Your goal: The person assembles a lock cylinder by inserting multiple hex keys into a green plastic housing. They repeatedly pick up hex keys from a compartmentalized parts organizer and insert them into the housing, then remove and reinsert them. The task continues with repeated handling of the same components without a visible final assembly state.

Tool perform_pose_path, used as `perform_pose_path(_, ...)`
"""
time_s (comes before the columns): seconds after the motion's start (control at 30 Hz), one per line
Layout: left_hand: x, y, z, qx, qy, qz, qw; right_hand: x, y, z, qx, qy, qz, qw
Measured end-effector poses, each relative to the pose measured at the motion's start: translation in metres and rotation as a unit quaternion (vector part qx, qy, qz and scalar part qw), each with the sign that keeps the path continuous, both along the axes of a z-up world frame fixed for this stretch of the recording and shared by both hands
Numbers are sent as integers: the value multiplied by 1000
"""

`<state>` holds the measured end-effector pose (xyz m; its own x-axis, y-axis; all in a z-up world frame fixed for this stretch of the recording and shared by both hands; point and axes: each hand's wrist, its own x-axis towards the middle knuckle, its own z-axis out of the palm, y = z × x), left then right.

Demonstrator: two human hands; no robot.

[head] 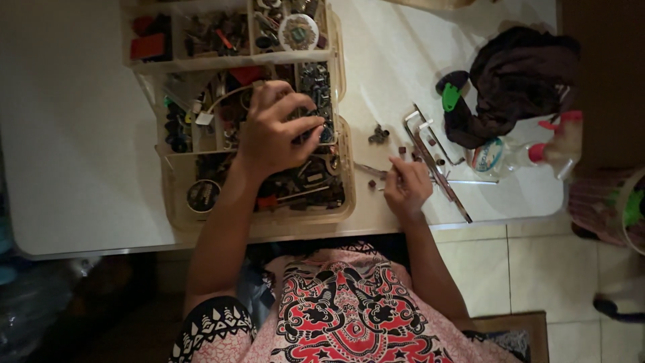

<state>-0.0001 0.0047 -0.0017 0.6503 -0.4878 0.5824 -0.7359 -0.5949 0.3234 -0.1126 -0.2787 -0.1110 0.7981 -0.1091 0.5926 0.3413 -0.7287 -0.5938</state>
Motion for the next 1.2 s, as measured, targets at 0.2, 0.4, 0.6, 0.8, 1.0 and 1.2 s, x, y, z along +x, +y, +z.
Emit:
perform_pose_path(0.2, -2, 1, 1, -16, 11, -1, 1000, -1, 0, 3, -2, 2, -1, 1000)
perform_pose_path(0.4, -1, 2, 1, -49, 3, 8, 999, -2, 0, 5, -11, -17, 5, 1000)
perform_pose_path(0.6, 2, 8, 2, -76, -2, -39, 996, -2, -2, 0, -18, -6, 5, 1000)
perform_pose_path(0.8, 1, 7, -5, -16, 19, -26, 999, -4, -2, -3, -16, 8, 4, 1000)
perform_pose_path(1.0, 3, 5, -6, 46, 29, 24, 998, -4, -4, -5, -12, 5, 23, 1000)
perform_pose_path(1.2, 5, 3, -2, 153, -10, 63, 986, -3, -5, -7, -1, 3, 23, 1000)
